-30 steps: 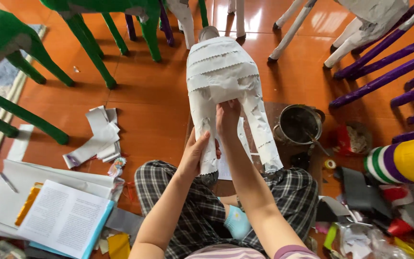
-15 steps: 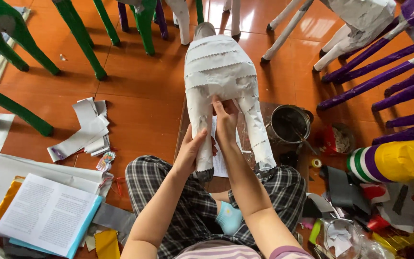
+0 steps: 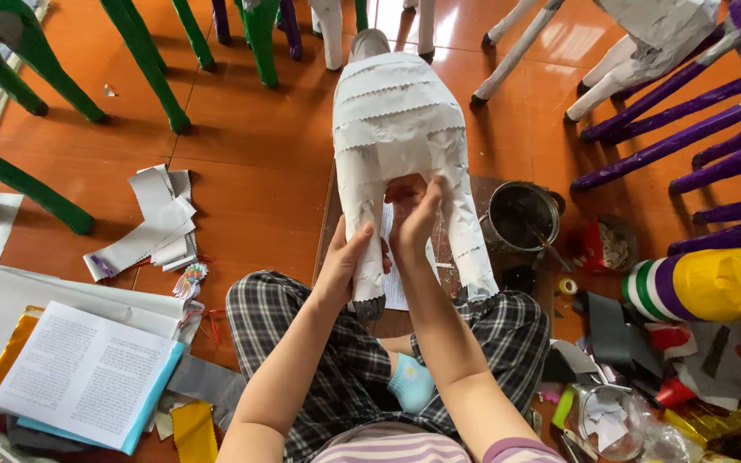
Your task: Applying paper strips and cutting materials to create a paper-mache animal model
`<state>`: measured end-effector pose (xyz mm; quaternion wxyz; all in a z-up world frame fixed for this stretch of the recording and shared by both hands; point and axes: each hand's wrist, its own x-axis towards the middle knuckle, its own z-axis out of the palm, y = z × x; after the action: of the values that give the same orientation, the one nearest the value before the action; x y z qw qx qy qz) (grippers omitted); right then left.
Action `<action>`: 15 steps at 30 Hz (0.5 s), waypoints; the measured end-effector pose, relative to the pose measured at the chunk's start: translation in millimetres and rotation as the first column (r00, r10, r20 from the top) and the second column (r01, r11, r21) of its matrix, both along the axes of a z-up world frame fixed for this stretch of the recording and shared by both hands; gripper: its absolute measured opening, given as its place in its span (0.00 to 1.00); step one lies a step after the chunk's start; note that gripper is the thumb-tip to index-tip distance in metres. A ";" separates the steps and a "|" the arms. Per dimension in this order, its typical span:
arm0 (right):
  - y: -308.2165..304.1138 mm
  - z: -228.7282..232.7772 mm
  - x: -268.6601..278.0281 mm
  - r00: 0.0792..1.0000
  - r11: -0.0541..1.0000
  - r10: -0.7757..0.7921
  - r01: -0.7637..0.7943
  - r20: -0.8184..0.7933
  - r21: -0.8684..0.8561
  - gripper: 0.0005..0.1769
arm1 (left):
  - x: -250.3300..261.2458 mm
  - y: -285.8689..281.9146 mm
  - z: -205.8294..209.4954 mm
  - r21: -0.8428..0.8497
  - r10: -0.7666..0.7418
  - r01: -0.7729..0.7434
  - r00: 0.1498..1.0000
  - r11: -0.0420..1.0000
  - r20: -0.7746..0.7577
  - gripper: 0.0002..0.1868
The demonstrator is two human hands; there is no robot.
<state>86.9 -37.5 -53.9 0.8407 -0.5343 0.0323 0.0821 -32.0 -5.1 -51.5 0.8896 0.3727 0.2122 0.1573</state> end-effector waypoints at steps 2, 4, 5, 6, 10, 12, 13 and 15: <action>1.8 -4.1 -7.2 0.998 0.985 0.045 -0.050 0.036 0.167 0.15 | 0.2 -0.8 2.2 -0.021 0.013 -0.013 1.000 1.000 0.000 0.25; 7.8 3.1 -6.9 0.994 0.937 0.073 -0.096 0.079 0.337 0.13 | 0.9 -0.4 10.4 -0.031 0.018 -0.018 1.000 0.999 -0.002 0.23; 12.2 11.2 -4.2 0.990 0.922 0.089 -0.123 0.110 0.368 0.04 | 0.1 -0.6 16.7 -0.020 0.015 -0.015 1.000 1.000 -0.009 0.23; 16.0 19.7 -1.2 0.984 0.905 0.102 -0.151 0.143 0.397 0.04 | -0.4 -1.2 23.3 -0.010 0.012 -0.012 1.000 1.000 -0.016 0.24; 28.4 -5.2 13.3 0.992 0.897 0.093 -0.122 0.089 0.425 0.04 | 0.5 -2.8 28.7 -0.016 -0.005 0.005 1.000 1.000 -0.026 0.22; 33.1 -28.7 18.9 0.995 0.899 0.100 -0.103 0.030 0.426 0.08 | 1.9 1.8 26.2 -0.015 0.014 -0.014 1.000 1.000 -0.015 0.23; 35.7 -35.3 23.3 0.995 0.897 0.097 -0.101 0.031 0.431 0.08 | 3.2 4.4 20.4 -0.009 0.012 -0.012 1.000 1.000 -0.014 0.23; 38.5 -49.8 31.0 0.995 0.899 0.102 -0.088 -0.011 0.429 0.14 | 4.7 7.5 7.3 -0.026 0.026 -0.026 1.000 0.999 -0.002 0.23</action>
<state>117.9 0.9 -103.8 0.9318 -0.3362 0.0016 0.1370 -27.3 2.4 -44.2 0.8920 0.3586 0.2196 0.1659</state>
